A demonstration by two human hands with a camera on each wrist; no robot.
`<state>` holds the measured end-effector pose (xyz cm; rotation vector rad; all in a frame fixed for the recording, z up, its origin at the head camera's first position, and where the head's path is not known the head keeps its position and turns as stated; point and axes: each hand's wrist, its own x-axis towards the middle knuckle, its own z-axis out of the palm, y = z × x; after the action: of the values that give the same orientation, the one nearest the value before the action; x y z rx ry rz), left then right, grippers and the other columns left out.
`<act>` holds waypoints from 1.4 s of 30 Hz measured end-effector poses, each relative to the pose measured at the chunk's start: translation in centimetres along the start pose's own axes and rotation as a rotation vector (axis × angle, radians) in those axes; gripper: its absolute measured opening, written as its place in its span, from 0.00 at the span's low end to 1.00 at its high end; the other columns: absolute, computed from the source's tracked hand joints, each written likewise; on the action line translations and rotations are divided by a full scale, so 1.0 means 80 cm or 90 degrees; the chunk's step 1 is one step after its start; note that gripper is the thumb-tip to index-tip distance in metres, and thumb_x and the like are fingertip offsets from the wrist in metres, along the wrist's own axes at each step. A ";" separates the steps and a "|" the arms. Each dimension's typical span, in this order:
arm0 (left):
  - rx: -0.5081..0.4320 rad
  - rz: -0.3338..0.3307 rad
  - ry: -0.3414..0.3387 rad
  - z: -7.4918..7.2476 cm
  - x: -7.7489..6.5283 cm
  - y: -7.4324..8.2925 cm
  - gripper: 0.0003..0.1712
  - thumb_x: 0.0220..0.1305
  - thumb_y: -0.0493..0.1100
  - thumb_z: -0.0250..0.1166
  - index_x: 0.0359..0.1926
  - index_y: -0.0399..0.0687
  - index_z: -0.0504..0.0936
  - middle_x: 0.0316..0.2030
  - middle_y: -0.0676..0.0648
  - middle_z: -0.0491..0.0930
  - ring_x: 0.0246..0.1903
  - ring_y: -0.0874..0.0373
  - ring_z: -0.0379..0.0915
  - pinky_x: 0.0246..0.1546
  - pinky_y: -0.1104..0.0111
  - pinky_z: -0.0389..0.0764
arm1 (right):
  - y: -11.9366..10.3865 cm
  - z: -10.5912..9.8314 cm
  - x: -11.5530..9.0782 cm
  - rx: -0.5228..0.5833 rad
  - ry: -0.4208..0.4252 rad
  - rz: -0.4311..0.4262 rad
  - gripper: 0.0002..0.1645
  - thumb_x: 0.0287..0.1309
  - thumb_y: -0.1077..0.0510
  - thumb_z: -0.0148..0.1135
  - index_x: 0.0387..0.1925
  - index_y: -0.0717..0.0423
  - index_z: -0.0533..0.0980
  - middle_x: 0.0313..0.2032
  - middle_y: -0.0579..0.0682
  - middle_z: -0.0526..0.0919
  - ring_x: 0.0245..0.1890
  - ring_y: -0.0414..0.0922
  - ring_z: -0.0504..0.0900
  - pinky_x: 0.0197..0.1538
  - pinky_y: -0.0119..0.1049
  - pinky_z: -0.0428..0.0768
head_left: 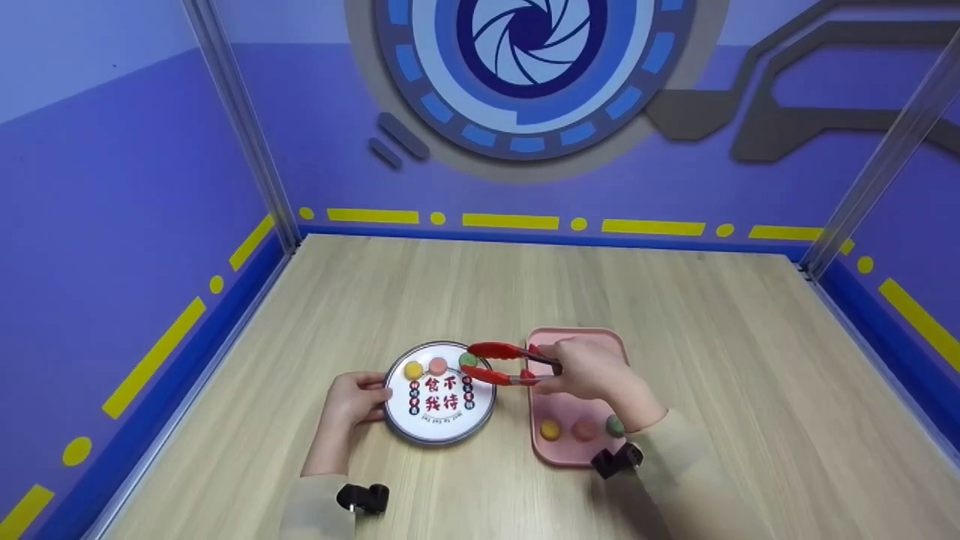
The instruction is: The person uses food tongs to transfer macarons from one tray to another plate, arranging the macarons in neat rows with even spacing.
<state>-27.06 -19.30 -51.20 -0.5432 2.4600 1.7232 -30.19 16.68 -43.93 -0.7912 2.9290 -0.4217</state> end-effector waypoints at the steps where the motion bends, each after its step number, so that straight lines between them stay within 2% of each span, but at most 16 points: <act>1: 0.000 0.002 -0.001 0.000 0.000 0.000 0.23 0.66 0.30 0.66 0.61 0.29 0.79 0.50 0.32 0.84 0.32 0.60 0.83 0.30 0.68 0.89 | -0.001 0.001 0.001 -0.002 0.001 -0.002 0.19 0.51 0.47 0.81 0.41 0.51 0.86 0.20 0.41 0.77 0.21 0.38 0.70 0.26 0.29 0.68; 14: -0.004 -0.004 -0.002 -0.001 0.000 0.002 0.22 0.66 0.29 0.66 0.61 0.29 0.79 0.49 0.33 0.85 0.29 0.60 0.83 0.28 0.70 0.88 | -0.010 0.008 0.008 -0.053 0.009 -0.003 0.18 0.50 0.48 0.81 0.38 0.50 0.84 0.21 0.42 0.77 0.21 0.39 0.72 0.27 0.31 0.71; 23: -0.001 -0.008 0.002 0.000 0.000 0.002 0.23 0.65 0.29 0.66 0.61 0.30 0.80 0.49 0.33 0.85 0.31 0.59 0.83 0.30 0.69 0.89 | -0.017 0.005 0.009 -0.052 -0.007 0.024 0.24 0.50 0.47 0.81 0.47 0.51 0.84 0.23 0.43 0.79 0.23 0.41 0.73 0.28 0.32 0.74; 33: -0.011 -0.013 -0.005 -0.001 -0.001 0.004 0.23 0.65 0.29 0.66 0.61 0.30 0.80 0.50 0.33 0.84 0.29 0.60 0.83 0.30 0.69 0.89 | -0.019 0.004 0.009 -0.059 -0.004 0.016 0.24 0.50 0.47 0.82 0.47 0.50 0.84 0.23 0.42 0.80 0.22 0.40 0.74 0.28 0.32 0.75; 37: -0.013 -0.013 -0.004 -0.001 -0.001 0.003 0.23 0.65 0.29 0.66 0.61 0.30 0.79 0.50 0.32 0.84 0.29 0.60 0.82 0.29 0.69 0.88 | -0.019 0.005 0.009 -0.058 -0.003 0.016 0.23 0.49 0.47 0.82 0.45 0.49 0.84 0.23 0.42 0.80 0.22 0.40 0.74 0.29 0.32 0.76; 42: -0.014 -0.013 -0.005 -0.001 0.000 0.002 0.23 0.65 0.29 0.66 0.61 0.29 0.79 0.51 0.31 0.84 0.29 0.60 0.82 0.29 0.70 0.88 | -0.017 0.005 0.008 -0.070 0.004 0.012 0.19 0.48 0.47 0.82 0.34 0.48 0.81 0.21 0.42 0.78 0.21 0.40 0.73 0.28 0.32 0.74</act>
<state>-27.13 -19.34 -51.02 -0.5603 2.4241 1.7443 -30.06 15.16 -43.92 -0.7759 2.9850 -0.2641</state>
